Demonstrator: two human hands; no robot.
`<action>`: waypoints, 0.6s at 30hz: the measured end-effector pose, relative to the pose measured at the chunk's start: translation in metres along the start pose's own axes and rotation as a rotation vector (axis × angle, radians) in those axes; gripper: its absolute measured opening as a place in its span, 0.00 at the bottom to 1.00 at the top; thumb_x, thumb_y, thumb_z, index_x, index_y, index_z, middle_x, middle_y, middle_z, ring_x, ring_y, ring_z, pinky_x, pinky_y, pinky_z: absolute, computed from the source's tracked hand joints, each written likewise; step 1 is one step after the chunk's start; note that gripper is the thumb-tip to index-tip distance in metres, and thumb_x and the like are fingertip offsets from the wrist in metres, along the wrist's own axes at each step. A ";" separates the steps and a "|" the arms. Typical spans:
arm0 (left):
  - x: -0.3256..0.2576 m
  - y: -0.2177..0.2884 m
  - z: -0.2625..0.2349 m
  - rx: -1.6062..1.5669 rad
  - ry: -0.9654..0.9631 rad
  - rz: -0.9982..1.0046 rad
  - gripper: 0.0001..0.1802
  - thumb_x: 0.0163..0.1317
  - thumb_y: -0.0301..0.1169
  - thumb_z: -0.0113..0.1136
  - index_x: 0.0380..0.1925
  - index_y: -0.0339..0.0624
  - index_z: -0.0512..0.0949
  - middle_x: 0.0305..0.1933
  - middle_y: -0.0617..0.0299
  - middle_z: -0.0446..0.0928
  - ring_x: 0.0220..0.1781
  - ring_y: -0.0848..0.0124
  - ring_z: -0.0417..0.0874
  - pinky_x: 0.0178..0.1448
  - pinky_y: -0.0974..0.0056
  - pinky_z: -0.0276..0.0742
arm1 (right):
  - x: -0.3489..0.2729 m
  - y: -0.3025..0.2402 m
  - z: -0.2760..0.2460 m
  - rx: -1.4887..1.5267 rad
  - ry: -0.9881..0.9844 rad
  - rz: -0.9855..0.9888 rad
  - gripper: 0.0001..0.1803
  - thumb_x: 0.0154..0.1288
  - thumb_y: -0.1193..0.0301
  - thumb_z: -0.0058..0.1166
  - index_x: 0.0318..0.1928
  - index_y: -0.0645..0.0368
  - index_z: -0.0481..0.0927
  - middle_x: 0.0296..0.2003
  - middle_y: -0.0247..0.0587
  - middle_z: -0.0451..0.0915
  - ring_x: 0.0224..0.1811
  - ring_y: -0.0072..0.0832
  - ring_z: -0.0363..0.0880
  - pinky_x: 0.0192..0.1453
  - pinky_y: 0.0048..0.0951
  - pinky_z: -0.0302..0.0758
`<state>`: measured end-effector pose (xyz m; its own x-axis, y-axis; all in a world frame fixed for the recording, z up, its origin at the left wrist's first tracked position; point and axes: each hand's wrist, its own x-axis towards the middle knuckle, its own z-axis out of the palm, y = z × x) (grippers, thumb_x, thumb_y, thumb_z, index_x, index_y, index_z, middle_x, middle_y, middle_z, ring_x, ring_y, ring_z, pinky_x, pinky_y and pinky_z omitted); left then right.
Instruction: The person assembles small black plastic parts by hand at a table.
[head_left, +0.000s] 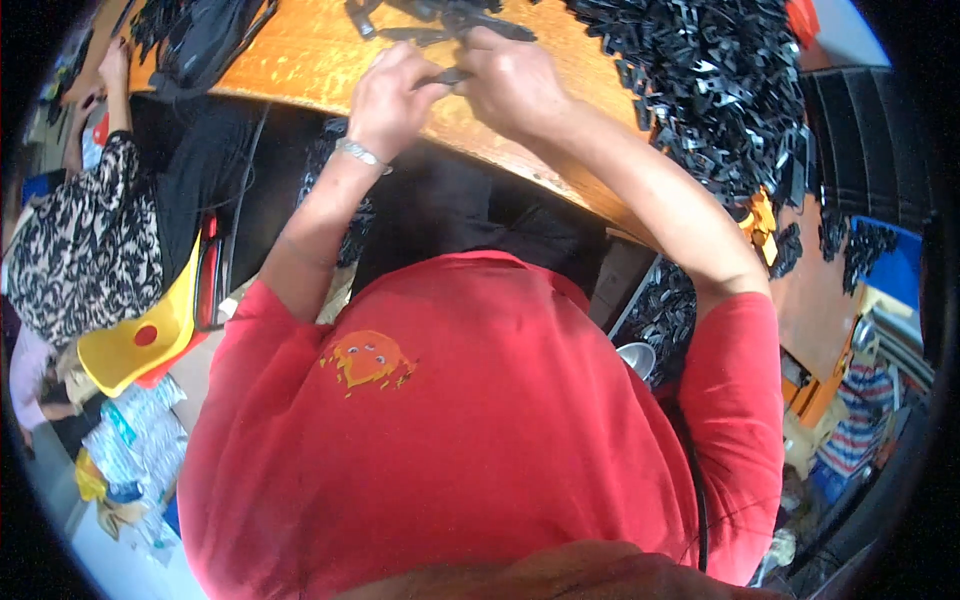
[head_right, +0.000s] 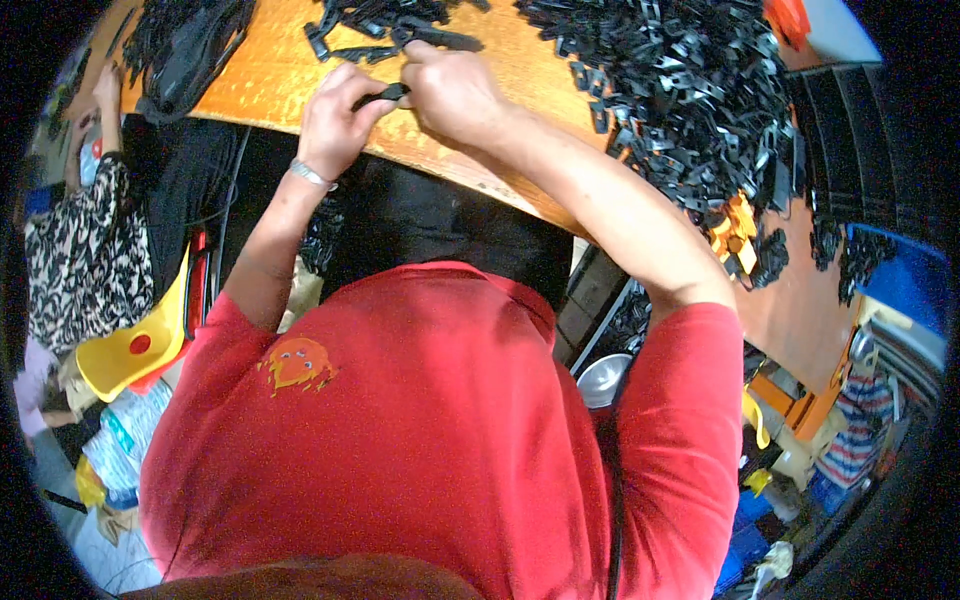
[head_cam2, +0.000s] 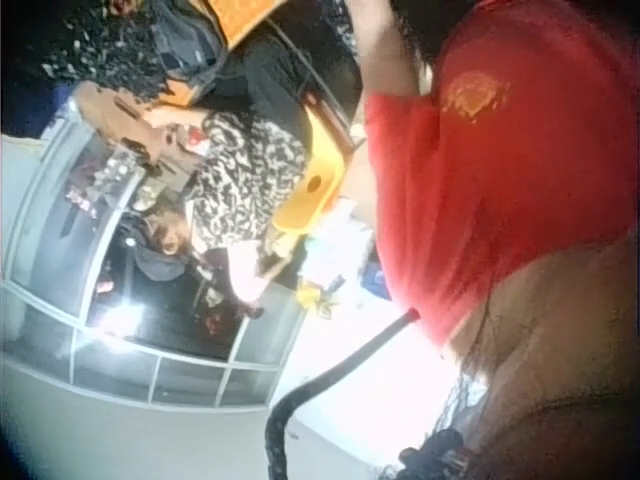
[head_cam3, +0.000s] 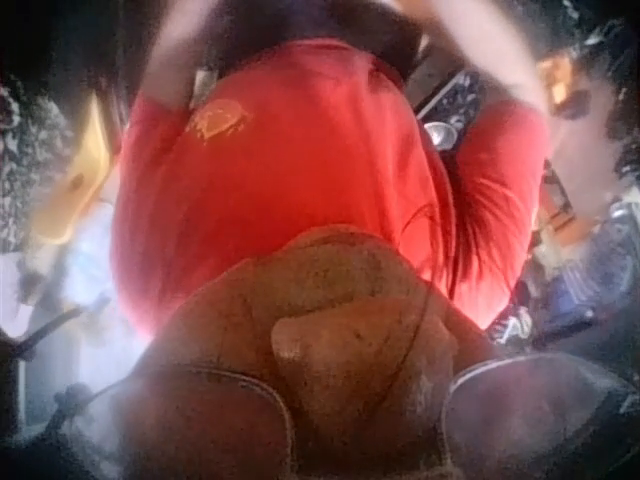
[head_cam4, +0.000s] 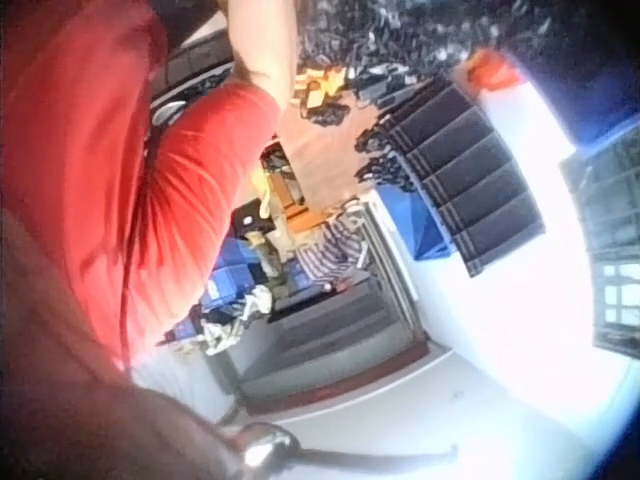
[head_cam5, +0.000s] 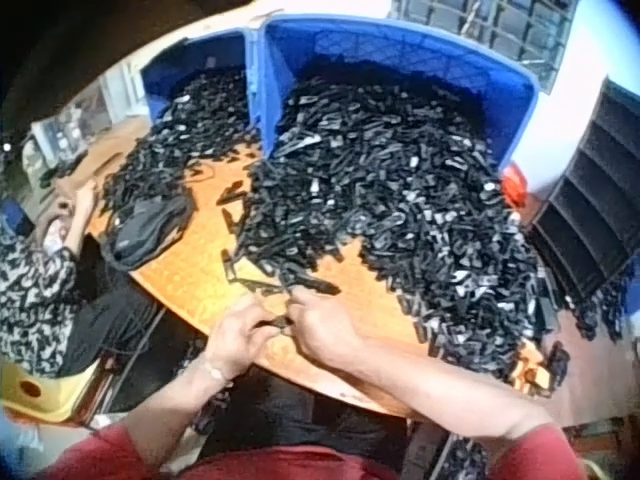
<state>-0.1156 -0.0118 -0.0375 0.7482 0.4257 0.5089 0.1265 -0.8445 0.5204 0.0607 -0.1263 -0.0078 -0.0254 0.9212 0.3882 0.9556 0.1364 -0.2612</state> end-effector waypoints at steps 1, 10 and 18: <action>-0.001 0.000 -0.004 0.003 -0.017 -0.062 0.11 0.58 0.29 0.77 0.38 0.37 0.86 0.38 0.53 0.81 0.42 0.53 0.84 0.48 0.56 0.80 | 0.001 0.000 -0.001 0.033 -0.009 0.007 0.10 0.61 0.65 0.70 0.32 0.58 0.86 0.36 0.43 0.82 0.39 0.47 0.87 0.42 0.49 0.83; -0.032 -0.029 -0.140 -0.063 -0.486 -0.365 0.16 0.67 0.28 0.70 0.53 0.34 0.85 0.46 0.56 0.84 0.50 0.66 0.85 0.61 0.62 0.79 | -0.095 0.055 -0.104 -0.228 -0.300 0.181 0.10 0.65 0.64 0.67 0.44 0.53 0.89 0.40 0.44 0.85 0.43 0.45 0.88 0.47 0.42 0.85; 0.021 -0.021 -0.046 0.297 0.020 0.035 0.17 0.64 0.34 0.71 0.52 0.44 0.86 0.50 0.56 0.84 0.59 0.55 0.83 0.66 0.55 0.78 | -0.116 0.058 -0.113 -0.374 -0.302 0.407 0.16 0.66 0.66 0.67 0.52 0.56 0.85 0.43 0.51 0.86 0.42 0.49 0.89 0.46 0.45 0.86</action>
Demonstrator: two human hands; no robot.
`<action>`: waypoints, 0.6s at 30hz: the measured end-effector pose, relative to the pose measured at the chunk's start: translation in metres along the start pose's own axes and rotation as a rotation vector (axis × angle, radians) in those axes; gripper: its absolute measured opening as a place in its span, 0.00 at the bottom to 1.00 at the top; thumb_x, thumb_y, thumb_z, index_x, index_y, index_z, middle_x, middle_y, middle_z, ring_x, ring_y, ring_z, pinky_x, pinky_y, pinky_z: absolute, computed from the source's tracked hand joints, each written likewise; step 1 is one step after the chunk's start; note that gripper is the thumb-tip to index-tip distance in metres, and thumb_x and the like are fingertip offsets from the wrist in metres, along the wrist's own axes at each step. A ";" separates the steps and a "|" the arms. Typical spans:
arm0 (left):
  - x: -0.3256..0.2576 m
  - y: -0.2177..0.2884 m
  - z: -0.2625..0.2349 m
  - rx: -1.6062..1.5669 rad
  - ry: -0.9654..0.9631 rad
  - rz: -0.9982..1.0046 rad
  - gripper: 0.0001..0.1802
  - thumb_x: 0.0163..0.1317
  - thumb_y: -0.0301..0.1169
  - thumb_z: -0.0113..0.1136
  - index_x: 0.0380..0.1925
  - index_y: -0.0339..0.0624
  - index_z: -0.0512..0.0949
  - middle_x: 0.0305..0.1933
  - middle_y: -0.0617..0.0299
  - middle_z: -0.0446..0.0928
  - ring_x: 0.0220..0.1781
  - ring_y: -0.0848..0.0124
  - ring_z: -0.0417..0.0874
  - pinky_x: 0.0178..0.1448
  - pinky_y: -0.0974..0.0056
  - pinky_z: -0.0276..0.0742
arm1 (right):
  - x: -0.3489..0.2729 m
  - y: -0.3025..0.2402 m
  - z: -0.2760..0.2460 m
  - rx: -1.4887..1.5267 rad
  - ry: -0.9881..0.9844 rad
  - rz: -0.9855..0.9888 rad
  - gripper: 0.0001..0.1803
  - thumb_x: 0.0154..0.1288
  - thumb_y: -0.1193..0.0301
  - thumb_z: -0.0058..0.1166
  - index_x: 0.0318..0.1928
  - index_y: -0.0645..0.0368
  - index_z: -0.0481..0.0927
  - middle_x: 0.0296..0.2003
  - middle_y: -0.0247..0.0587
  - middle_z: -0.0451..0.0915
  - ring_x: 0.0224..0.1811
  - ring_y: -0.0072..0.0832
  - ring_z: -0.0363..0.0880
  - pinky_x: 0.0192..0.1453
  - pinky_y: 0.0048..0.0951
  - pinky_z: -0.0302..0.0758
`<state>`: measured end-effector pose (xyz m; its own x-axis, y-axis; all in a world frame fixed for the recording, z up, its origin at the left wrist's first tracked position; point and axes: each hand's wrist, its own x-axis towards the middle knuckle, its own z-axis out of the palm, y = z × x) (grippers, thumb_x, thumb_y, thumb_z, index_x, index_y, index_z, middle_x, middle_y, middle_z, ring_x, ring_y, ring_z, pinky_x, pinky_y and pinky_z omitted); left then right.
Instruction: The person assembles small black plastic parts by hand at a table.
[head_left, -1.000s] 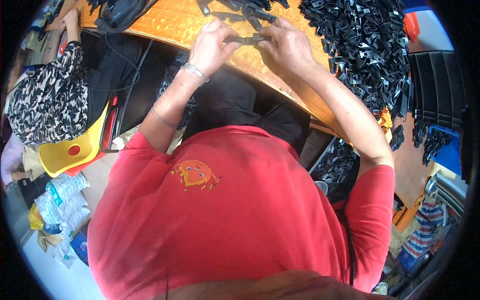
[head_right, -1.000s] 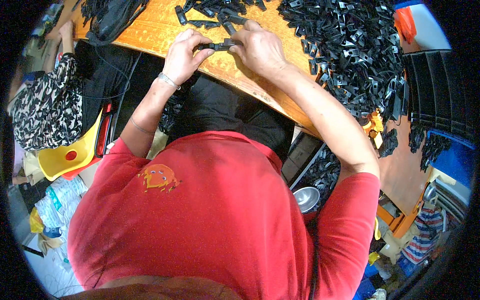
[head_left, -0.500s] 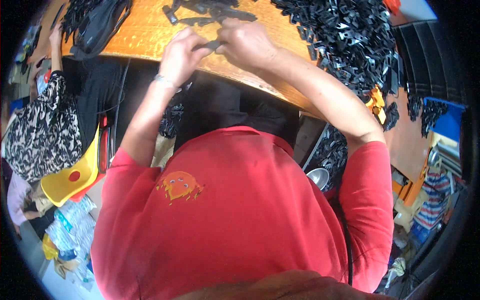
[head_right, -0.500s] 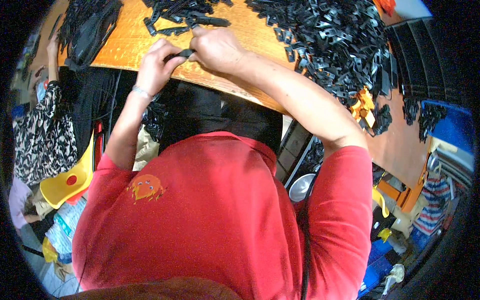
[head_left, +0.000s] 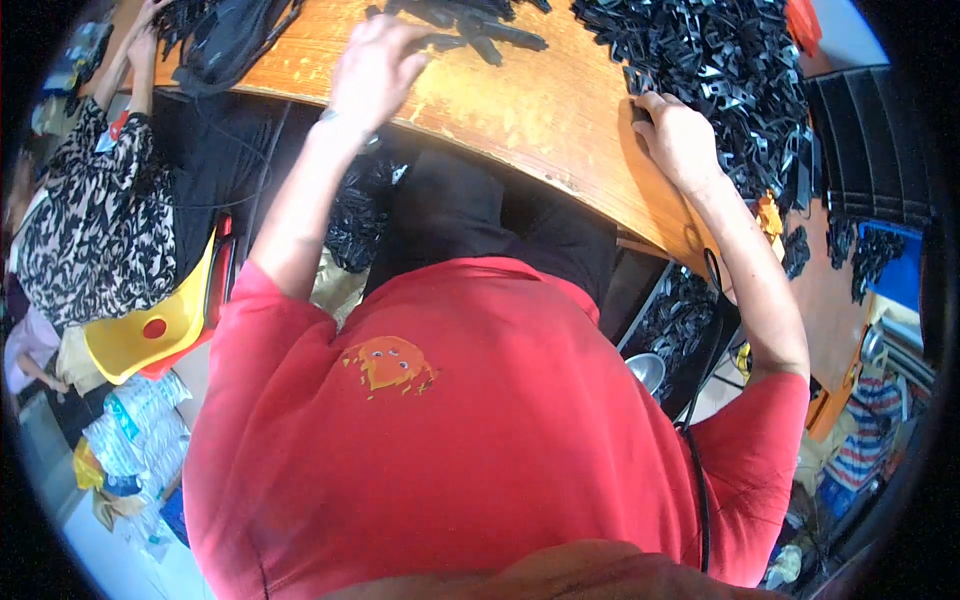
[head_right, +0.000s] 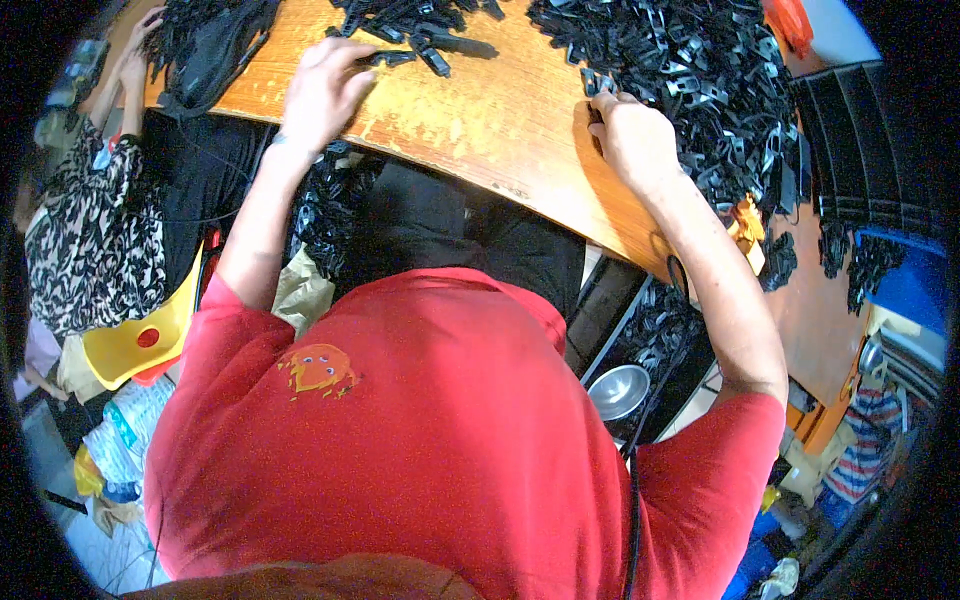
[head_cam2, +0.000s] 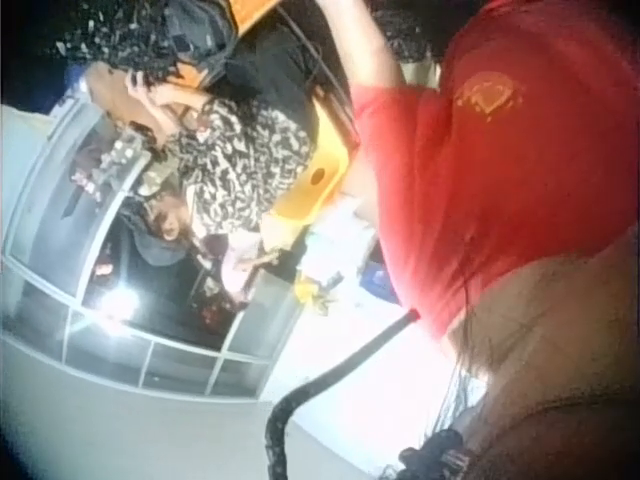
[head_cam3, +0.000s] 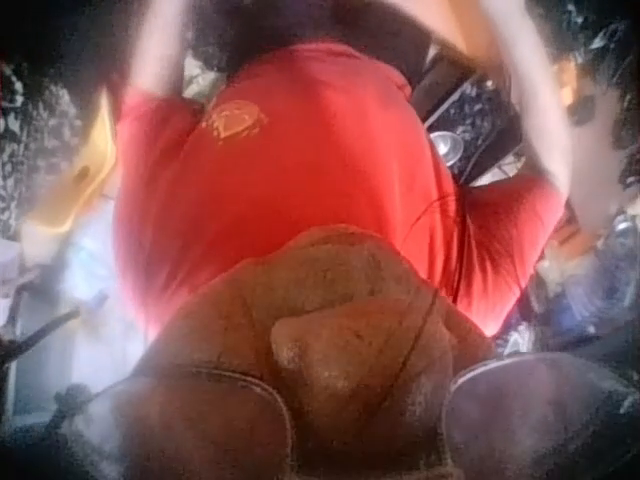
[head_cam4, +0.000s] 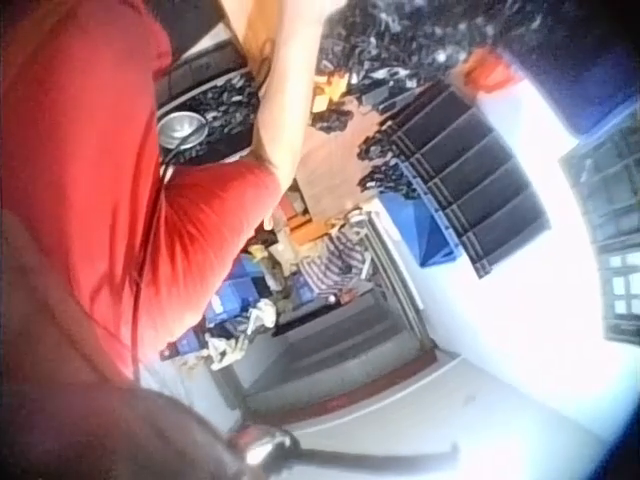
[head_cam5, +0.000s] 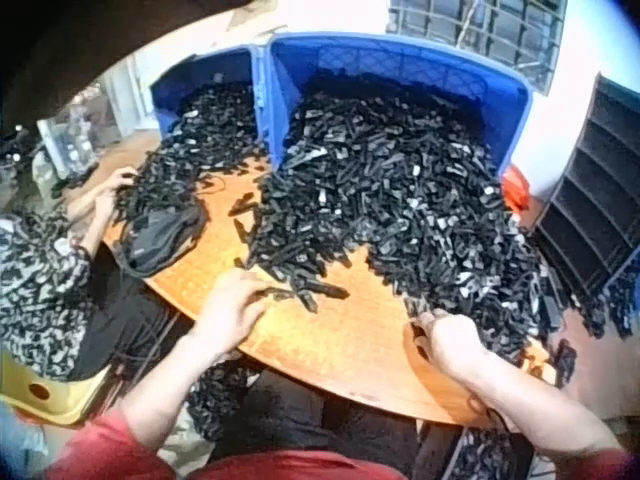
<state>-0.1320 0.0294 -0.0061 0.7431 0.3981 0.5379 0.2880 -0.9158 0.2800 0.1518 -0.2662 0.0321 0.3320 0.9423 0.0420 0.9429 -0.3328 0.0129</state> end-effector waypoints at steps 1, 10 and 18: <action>0.008 0.005 0.009 0.038 0.013 0.004 0.17 0.63 0.34 0.72 0.51 0.45 0.86 0.50 0.58 0.84 0.56 0.55 0.83 0.64 0.55 0.79 | 0.003 0.000 -0.001 0.037 -0.003 -0.006 0.16 0.66 0.66 0.67 0.52 0.56 0.84 0.43 0.51 0.86 0.42 0.49 0.89 0.46 0.45 0.86; 0.014 0.006 0.030 0.021 -0.123 0.034 0.16 0.64 0.32 0.70 0.52 0.46 0.84 0.46 0.57 0.83 0.54 0.54 0.84 0.59 0.52 0.81 | 0.034 -0.036 0.009 0.053 -0.035 -0.238 0.16 0.67 0.75 0.57 0.55 0.56 0.79 0.38 0.52 0.86 0.39 0.48 0.89 0.42 0.45 0.86; -0.006 0.030 0.030 -0.321 -0.181 0.030 0.14 0.68 0.31 0.67 0.51 0.42 0.85 0.44 0.52 0.81 0.53 0.51 0.83 0.58 0.52 0.78 | 0.067 -0.053 0.024 0.045 0.018 -0.292 0.11 0.64 0.78 0.56 0.47 0.62 0.77 0.40 0.55 0.84 0.41 0.53 0.89 0.45 0.47 0.86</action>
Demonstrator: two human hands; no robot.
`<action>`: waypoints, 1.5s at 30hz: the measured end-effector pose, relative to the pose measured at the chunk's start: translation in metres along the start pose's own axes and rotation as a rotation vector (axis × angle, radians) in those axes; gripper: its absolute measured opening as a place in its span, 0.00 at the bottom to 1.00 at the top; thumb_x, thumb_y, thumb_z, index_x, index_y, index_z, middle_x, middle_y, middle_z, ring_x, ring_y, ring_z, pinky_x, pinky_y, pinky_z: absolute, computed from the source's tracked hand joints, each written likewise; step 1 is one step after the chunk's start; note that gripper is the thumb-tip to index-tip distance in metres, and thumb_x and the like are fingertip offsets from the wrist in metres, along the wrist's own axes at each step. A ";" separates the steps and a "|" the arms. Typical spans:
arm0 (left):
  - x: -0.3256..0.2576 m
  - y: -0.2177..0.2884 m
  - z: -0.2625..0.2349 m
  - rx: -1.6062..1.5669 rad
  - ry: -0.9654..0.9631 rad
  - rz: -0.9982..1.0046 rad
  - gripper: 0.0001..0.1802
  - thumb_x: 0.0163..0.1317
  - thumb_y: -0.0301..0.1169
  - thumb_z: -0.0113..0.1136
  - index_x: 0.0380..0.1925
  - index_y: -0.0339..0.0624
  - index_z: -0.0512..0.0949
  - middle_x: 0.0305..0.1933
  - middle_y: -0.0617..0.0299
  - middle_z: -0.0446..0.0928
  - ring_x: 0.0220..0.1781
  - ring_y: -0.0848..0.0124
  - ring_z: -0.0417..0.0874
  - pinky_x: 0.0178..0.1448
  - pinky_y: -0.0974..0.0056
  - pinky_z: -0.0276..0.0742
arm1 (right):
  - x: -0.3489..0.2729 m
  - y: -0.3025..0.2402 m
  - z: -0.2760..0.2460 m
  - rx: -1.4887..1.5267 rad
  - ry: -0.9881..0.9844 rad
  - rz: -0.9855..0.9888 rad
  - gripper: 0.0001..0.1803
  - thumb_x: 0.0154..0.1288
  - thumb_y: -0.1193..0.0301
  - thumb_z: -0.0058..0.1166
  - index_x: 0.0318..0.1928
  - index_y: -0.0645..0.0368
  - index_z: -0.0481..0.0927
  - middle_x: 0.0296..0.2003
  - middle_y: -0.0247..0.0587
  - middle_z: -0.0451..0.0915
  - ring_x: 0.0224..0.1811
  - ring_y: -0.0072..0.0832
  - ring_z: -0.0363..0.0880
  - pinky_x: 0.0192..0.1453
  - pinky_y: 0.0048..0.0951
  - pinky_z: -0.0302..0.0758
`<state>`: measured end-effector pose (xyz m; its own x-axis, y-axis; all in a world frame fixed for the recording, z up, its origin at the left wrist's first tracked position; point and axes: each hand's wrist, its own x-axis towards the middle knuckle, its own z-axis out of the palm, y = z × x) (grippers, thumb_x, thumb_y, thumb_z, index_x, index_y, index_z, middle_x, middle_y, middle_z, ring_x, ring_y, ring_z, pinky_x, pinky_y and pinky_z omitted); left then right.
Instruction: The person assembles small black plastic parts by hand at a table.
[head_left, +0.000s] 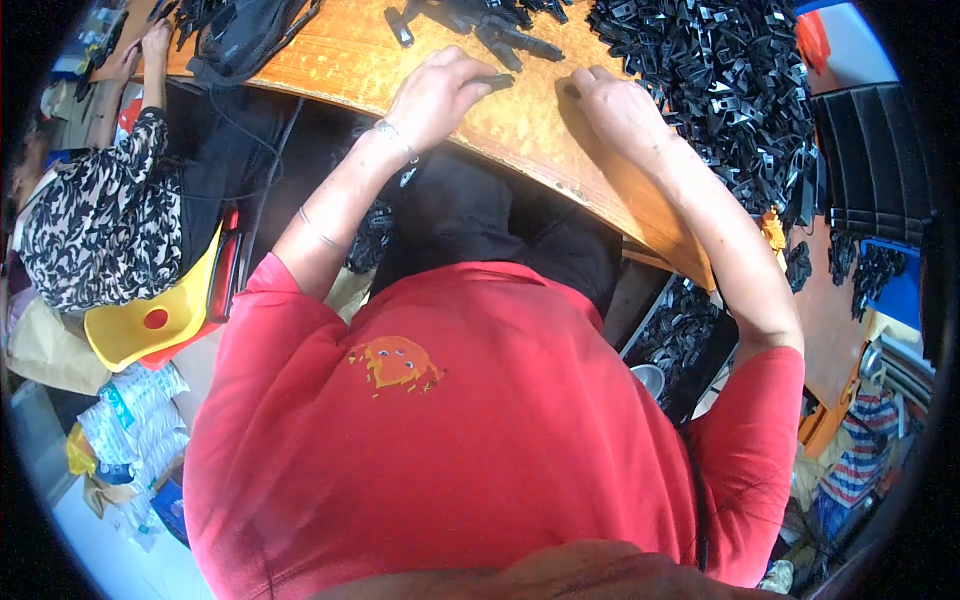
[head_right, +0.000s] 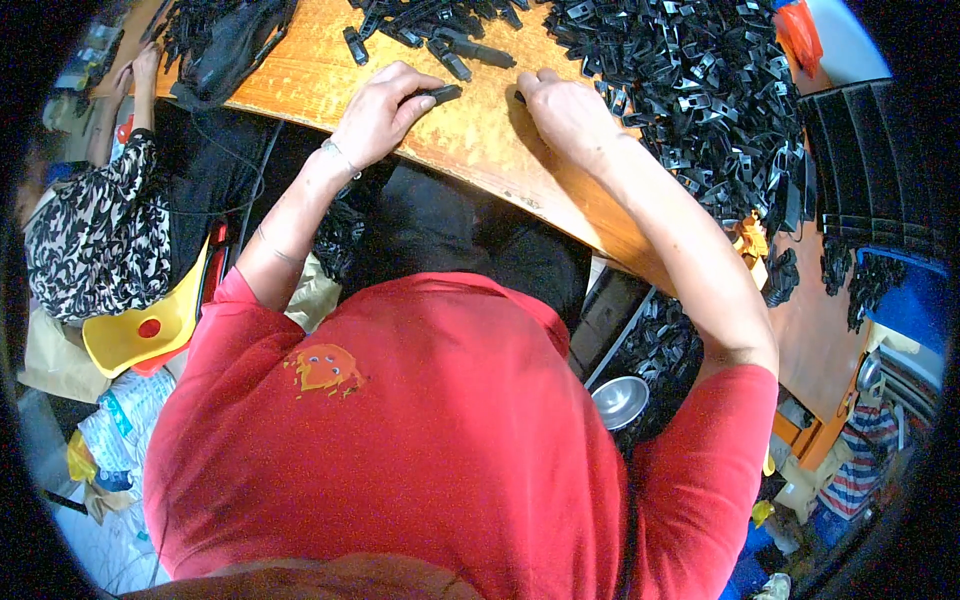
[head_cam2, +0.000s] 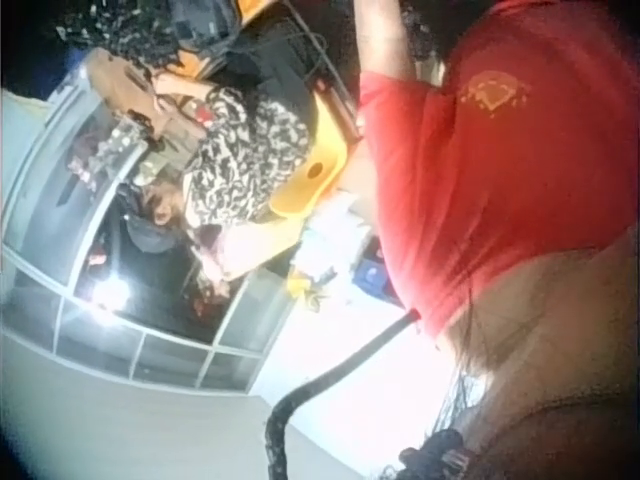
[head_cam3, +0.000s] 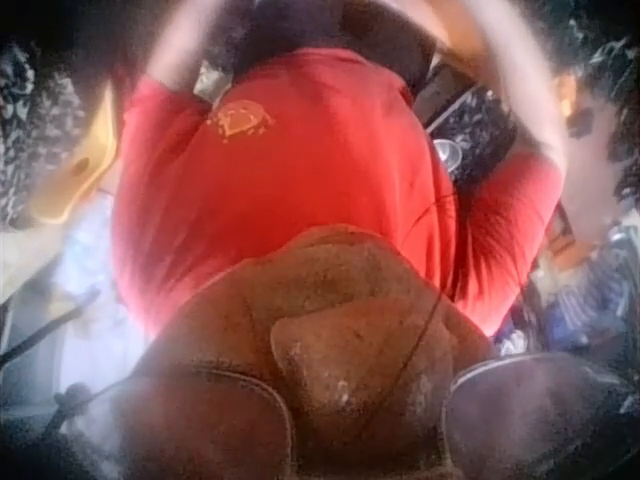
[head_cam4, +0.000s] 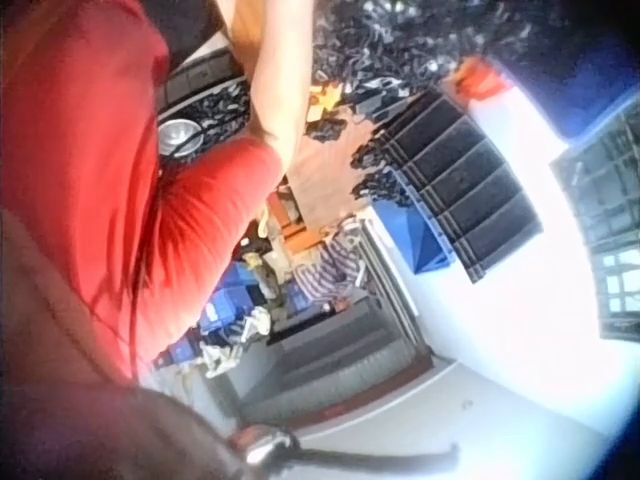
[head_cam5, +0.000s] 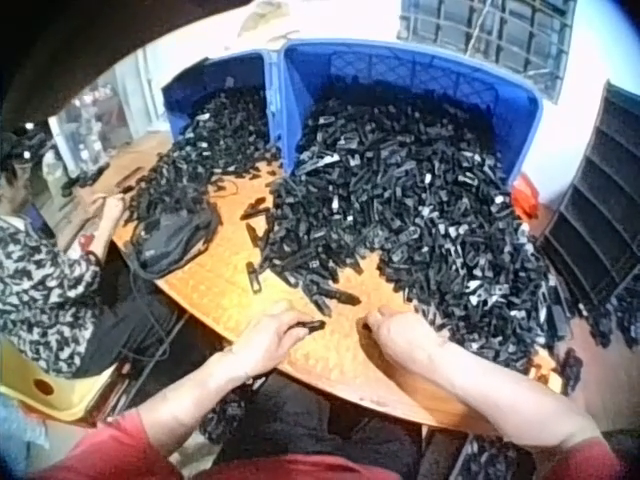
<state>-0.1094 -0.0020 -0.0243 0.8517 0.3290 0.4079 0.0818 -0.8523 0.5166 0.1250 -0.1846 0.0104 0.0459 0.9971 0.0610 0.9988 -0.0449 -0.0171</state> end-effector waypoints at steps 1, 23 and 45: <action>-0.001 0.000 0.001 0.019 0.026 0.007 0.13 0.68 0.32 0.67 0.51 0.42 0.86 0.44 0.53 0.81 0.53 0.51 0.82 0.59 0.52 0.78 | 0.002 -0.001 0.001 -0.001 -0.006 0.000 0.11 0.64 0.78 0.56 0.47 0.62 0.77 0.40 0.55 0.84 0.41 0.53 0.89 0.45 0.47 0.86; -0.038 0.038 0.018 -1.118 0.043 -0.491 0.07 0.74 0.28 0.67 0.45 0.37 0.82 0.37 0.68 0.83 0.36 0.83 0.80 0.45 0.75 0.78 | 0.005 -0.082 -0.016 0.789 0.003 0.150 0.21 0.66 0.66 0.71 0.54 0.60 0.80 0.40 0.58 0.88 0.46 0.53 0.89 0.50 0.46 0.84; -0.010 -0.017 0.008 0.072 0.198 -0.042 0.11 0.59 0.32 0.76 0.40 0.42 0.88 0.40 0.57 0.83 0.46 0.55 0.84 0.51 0.55 0.80 | 0.049 -0.059 0.017 0.271 0.242 -0.002 0.09 0.63 0.68 0.66 0.34 0.62 0.86 0.38 0.50 0.82 0.40 0.51 0.87 0.46 0.49 0.84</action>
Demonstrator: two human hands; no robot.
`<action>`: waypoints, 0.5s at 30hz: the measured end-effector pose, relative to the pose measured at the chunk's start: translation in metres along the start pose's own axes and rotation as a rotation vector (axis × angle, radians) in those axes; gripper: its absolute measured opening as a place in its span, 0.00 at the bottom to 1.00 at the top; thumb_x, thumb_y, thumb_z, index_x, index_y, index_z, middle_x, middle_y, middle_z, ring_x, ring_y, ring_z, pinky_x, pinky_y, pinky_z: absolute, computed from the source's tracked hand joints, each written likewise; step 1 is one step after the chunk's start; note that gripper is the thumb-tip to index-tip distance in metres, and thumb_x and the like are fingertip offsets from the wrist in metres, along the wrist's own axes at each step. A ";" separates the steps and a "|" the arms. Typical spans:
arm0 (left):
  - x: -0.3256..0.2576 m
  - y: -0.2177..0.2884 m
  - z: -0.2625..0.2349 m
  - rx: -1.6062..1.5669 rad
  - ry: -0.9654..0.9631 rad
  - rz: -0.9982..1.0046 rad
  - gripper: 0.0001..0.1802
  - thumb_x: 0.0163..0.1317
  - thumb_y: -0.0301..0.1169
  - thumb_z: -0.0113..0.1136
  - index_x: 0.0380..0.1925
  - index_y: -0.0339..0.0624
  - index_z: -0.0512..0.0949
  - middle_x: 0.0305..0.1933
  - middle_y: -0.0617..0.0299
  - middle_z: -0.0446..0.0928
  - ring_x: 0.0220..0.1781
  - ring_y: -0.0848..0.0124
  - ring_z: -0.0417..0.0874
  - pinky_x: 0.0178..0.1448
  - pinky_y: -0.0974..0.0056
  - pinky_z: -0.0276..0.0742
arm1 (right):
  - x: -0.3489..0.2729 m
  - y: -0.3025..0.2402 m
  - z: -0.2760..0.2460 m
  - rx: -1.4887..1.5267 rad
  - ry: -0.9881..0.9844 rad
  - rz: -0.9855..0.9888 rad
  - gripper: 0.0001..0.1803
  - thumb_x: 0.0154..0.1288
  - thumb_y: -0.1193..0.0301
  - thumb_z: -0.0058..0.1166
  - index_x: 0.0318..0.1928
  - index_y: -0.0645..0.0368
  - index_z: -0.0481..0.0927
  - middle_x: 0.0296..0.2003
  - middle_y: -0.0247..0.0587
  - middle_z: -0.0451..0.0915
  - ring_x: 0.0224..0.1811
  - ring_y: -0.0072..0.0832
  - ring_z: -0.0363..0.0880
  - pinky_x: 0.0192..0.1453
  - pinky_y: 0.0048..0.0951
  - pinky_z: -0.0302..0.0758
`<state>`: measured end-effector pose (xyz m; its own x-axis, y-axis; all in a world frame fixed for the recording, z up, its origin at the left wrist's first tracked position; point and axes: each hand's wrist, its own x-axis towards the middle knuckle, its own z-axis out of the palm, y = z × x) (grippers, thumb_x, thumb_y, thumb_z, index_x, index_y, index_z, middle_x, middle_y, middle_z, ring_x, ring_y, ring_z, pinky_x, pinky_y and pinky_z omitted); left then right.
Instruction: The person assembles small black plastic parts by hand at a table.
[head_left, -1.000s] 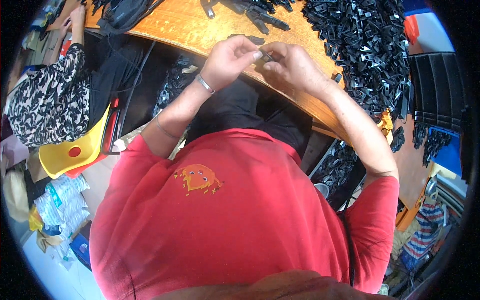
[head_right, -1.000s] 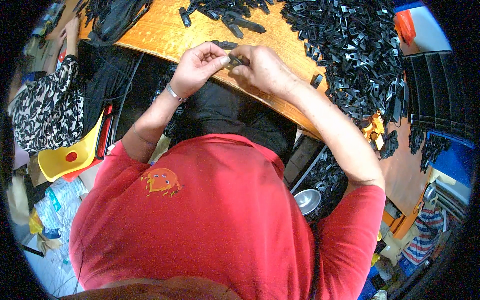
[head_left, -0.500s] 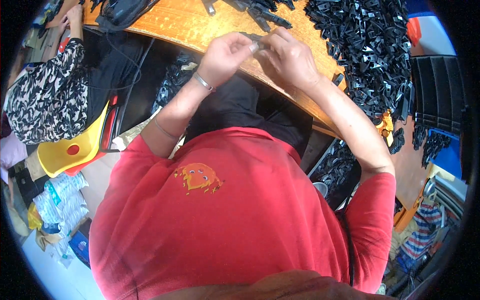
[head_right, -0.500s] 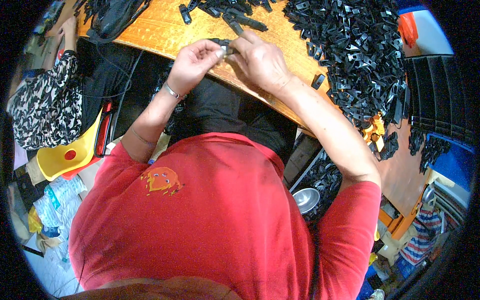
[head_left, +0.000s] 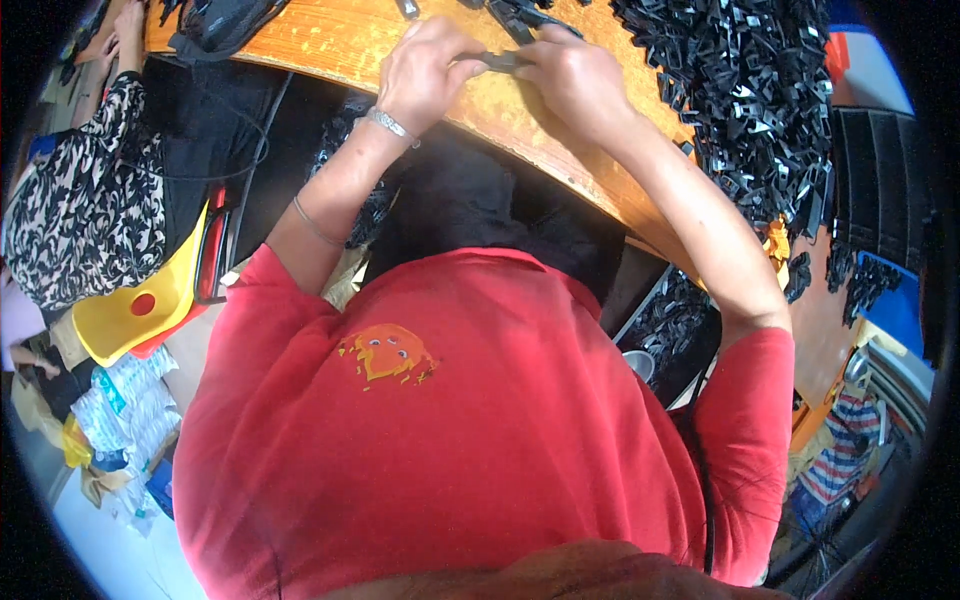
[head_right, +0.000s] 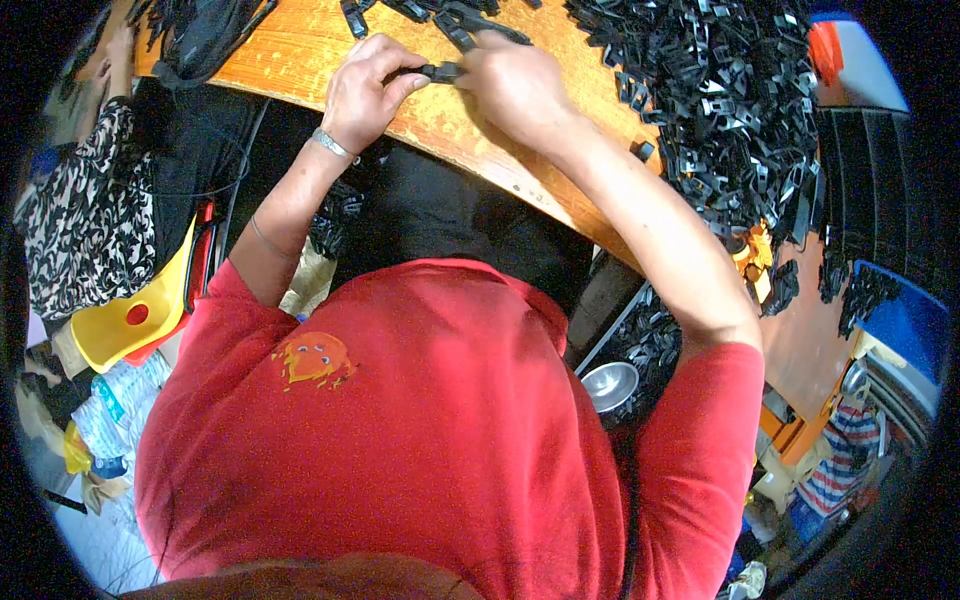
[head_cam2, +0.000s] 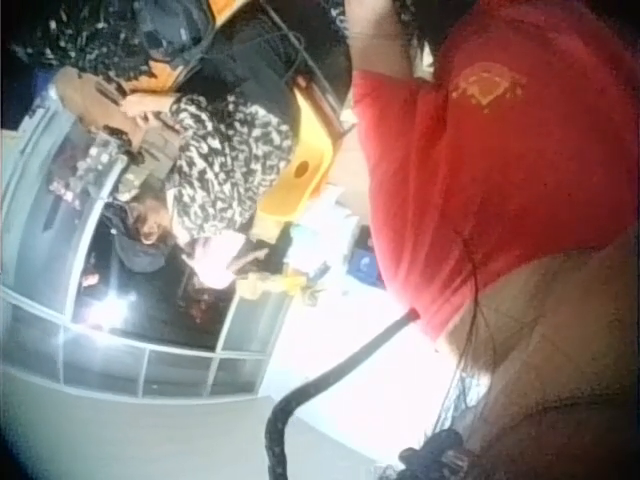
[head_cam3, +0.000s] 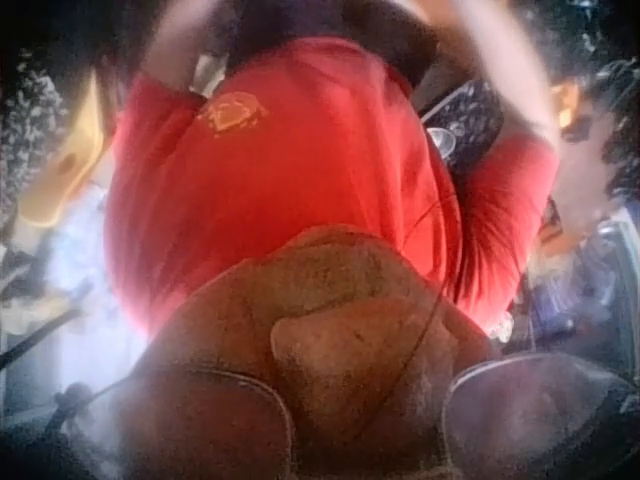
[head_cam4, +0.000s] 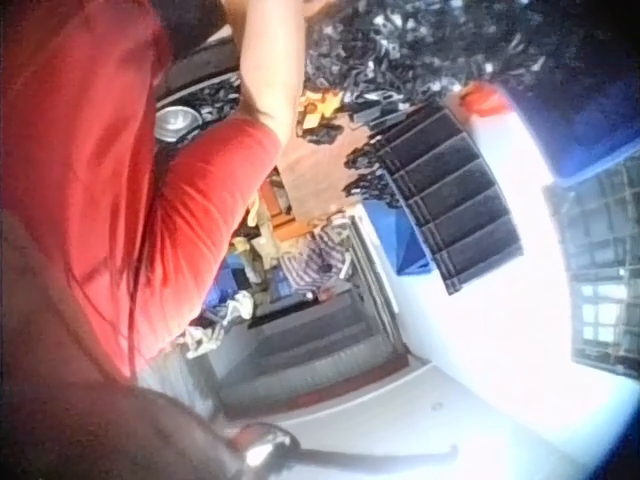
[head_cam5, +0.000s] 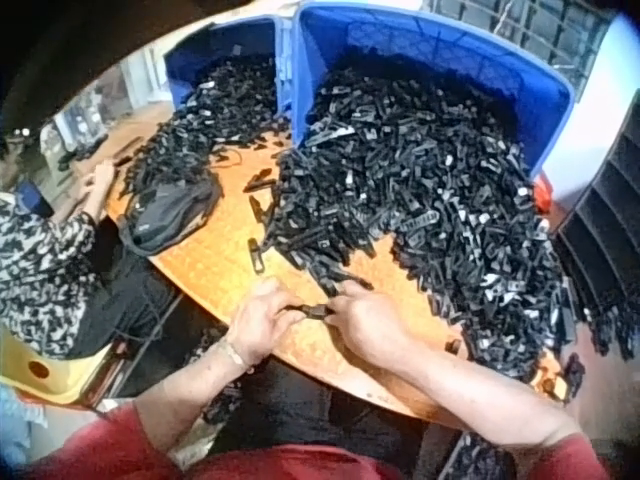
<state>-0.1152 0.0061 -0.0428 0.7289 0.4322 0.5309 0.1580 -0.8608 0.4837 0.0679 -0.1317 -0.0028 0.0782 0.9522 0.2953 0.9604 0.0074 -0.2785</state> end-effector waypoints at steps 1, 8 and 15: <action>0.005 -0.001 0.005 -0.018 0.030 0.032 0.11 0.60 0.32 0.76 0.40 0.41 0.88 0.39 0.57 0.82 0.45 0.55 0.84 0.50 0.55 0.80 | 0.006 -0.004 0.003 -0.040 -0.010 -0.053 0.08 0.62 0.69 0.66 0.33 0.62 0.85 0.38 0.49 0.82 0.40 0.51 0.87 0.46 0.49 0.84; -0.001 -0.001 -0.031 0.011 -0.269 -0.044 0.12 0.65 0.35 0.72 0.39 0.38 0.86 0.39 0.54 0.81 0.45 0.54 0.85 0.50 0.56 0.80 | -0.002 0.003 -0.022 -0.048 -0.138 -0.161 0.10 0.65 0.64 0.61 0.36 0.59 0.86 0.40 0.48 0.84 0.40 0.50 0.88 0.47 0.50 0.84; -0.023 -0.012 -0.117 -0.172 -0.436 -0.366 0.13 0.71 0.28 0.68 0.52 0.34 0.85 0.44 0.63 0.84 0.50 0.73 0.82 0.61 0.67 0.77 | -0.105 0.077 -0.130 -0.193 -0.309 0.014 0.21 0.65 0.75 0.59 0.58 0.52 0.85 0.49 0.44 0.82 0.45 0.45 0.87 0.50 0.42 0.85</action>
<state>-0.2116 0.0385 0.0206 0.8594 0.5113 -0.0085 0.3671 -0.6053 0.7063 0.1681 -0.2703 0.0637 0.0358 0.9993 -0.0059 0.9949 -0.0362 -0.0942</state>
